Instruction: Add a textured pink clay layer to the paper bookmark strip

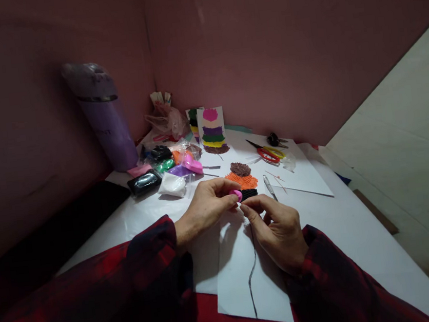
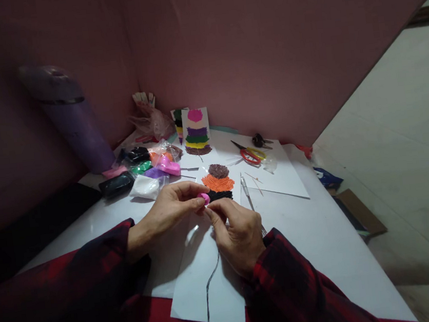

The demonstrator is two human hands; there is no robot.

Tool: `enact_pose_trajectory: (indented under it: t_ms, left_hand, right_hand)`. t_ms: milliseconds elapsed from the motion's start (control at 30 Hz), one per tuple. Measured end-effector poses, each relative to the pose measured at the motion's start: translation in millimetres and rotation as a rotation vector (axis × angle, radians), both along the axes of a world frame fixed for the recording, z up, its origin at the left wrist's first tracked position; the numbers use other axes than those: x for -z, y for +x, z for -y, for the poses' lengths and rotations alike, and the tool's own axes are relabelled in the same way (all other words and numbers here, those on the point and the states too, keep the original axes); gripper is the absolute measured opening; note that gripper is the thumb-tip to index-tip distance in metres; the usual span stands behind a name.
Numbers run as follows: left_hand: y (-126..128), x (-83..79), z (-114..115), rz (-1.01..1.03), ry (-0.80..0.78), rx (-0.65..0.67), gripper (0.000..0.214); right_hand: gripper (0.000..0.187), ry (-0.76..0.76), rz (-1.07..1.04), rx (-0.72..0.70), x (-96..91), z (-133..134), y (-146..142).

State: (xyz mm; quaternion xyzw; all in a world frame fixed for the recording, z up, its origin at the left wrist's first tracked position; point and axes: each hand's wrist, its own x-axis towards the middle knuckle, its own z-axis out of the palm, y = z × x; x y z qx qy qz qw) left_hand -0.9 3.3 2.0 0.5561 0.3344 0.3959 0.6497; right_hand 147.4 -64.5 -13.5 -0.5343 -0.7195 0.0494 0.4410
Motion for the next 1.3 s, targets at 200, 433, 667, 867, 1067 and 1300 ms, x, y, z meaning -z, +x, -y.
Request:
enact_pose_trajectory:
  t_ms: [200,433,667,867,1067,1300]
  left_hand:
    - [-0.3,0.1,-0.1,-0.022,0.028,0.017,0.011]
    - [0.1,-2.1,-0.2,-0.006,0.004,0.015,0.011]
    - [1.7,-0.5,0.0,0.013,-0.003,-0.025,0.011]
    - [1.1,-4.0,2.0,-0.013,-0.023,-0.034,0.018]
    - [-0.8,-4.6,2.7,-0.060,0.024,-0.043,0.012]
    - [0.2,-0.8,0.7,-0.062,0.011,-0.014,0.017]
  right_hand:
    - [0.012,-0.007,-0.002,-0.003,0.3,0.4,0.1]
    - [0.011,0.012,0.018,0.010,0.0,-0.1,0.5]
    - [0.011,0.023,0.016,0.011,-0.3,-0.9,-0.2]
    - [0.010,0.026,0.022,0.011,-0.7,-0.3,0.2]
    - [0.011,0.013,0.014,0.012,0.0,0.0,0.6]
    - [0.010,0.010,0.014,0.005,0.7,-0.1,0.4]
